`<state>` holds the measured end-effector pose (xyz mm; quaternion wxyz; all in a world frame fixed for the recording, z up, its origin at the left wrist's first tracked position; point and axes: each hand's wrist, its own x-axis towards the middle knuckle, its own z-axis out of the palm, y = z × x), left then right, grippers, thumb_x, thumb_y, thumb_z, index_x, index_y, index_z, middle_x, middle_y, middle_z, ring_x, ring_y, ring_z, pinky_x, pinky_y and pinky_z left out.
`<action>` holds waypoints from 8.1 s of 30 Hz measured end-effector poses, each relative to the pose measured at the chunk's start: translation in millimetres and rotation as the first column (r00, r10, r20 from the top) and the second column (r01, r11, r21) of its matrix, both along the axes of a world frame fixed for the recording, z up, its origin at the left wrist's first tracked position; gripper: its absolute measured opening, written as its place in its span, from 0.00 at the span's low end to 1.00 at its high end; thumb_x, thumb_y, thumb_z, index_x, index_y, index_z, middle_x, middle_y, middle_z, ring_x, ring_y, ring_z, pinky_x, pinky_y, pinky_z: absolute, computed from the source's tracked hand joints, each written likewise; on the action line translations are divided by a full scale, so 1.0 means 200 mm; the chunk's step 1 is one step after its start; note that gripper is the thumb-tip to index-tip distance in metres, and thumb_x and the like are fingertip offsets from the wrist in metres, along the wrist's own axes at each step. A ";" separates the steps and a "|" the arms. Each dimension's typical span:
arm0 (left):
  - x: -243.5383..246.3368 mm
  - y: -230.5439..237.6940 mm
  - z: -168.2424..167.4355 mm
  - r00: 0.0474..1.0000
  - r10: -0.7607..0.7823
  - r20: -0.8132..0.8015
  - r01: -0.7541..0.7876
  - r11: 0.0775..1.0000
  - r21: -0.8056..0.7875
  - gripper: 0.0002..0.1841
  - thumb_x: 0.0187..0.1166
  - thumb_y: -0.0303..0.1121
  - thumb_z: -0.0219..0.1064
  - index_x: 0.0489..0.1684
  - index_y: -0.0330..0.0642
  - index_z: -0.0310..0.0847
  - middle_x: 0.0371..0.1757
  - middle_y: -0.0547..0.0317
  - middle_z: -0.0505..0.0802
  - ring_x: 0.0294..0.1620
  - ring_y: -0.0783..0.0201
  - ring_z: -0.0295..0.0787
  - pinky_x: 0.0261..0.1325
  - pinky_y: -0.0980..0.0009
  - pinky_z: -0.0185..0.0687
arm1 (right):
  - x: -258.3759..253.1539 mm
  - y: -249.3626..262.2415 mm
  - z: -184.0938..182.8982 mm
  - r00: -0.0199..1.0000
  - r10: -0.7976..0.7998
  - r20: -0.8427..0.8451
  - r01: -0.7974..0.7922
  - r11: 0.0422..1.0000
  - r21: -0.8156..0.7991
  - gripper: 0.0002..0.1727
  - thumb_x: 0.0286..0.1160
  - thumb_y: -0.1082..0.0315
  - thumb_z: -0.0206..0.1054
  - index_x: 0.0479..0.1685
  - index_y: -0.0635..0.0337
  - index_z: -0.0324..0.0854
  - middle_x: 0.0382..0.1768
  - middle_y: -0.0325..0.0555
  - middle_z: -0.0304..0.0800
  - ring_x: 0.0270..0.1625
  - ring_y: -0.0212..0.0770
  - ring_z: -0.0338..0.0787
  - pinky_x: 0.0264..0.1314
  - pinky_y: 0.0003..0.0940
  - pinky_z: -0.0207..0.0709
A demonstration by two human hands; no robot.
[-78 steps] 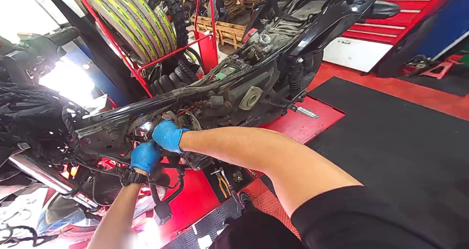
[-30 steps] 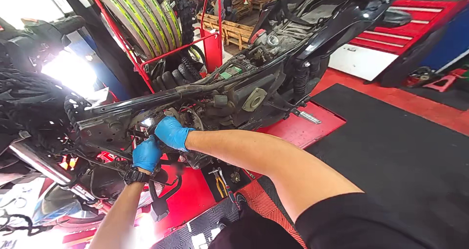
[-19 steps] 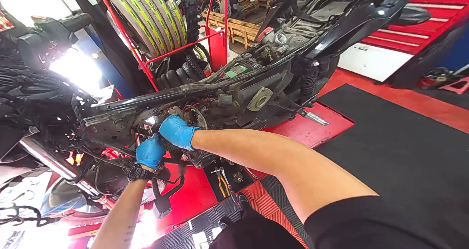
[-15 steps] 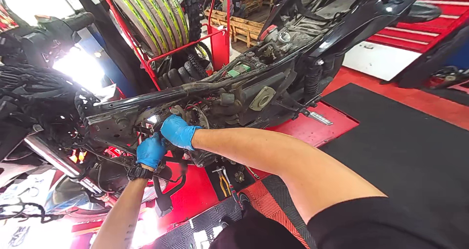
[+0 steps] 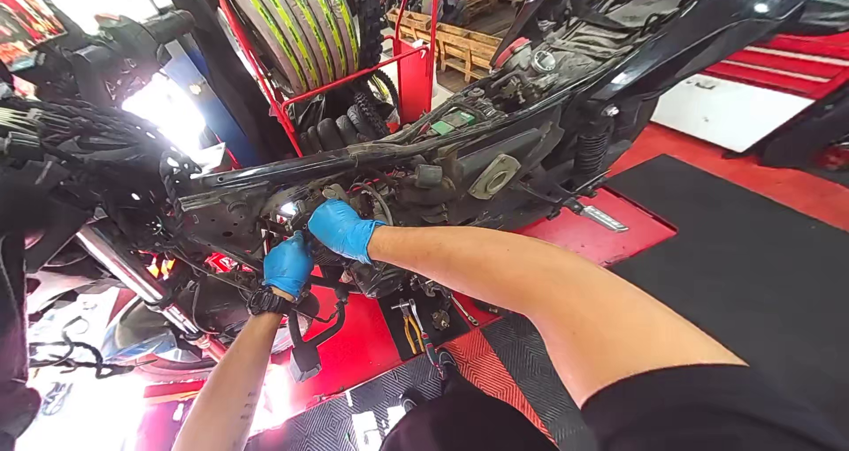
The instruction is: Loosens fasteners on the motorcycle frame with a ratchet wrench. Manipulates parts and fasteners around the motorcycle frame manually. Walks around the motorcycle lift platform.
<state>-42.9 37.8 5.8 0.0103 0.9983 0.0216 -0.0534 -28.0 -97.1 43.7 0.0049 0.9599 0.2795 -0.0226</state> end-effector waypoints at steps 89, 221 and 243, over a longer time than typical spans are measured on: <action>0.02 0.05 -0.02 0.999 -0.019 0.048 0.022 0.998 -0.066 0.24 0.91 0.49 0.54 0.72 0.42 0.80 0.60 0.40 0.93 0.63 0.40 0.91 0.63 0.37 0.83 | 0.00 0.02 -0.03 0.990 0.086 0.113 -0.065 0.982 -0.178 0.09 0.78 0.85 0.54 0.45 0.81 0.79 0.49 0.71 0.83 0.57 0.67 0.86 0.58 0.56 0.82; 0.05 0.05 0.00 0.999 -0.018 -0.040 0.016 0.998 -0.069 0.22 0.90 0.47 0.54 0.70 0.43 0.81 0.61 0.41 0.93 0.66 0.41 0.90 0.66 0.39 0.82 | 0.04 0.07 0.10 0.994 0.096 -0.057 -0.106 0.976 -0.192 0.04 0.73 0.81 0.64 0.41 0.74 0.82 0.45 0.66 0.86 0.52 0.66 0.89 0.48 0.61 0.82; 0.06 0.06 0.02 0.997 -0.071 -0.025 0.071 0.997 -0.027 0.24 0.92 0.49 0.49 0.68 0.41 0.82 0.61 0.39 0.92 0.66 0.40 0.89 0.65 0.37 0.81 | 0.05 0.03 0.08 0.994 0.108 -0.014 -0.108 0.968 -0.227 0.02 0.72 0.81 0.65 0.38 0.72 0.82 0.43 0.64 0.86 0.50 0.64 0.89 0.46 0.59 0.82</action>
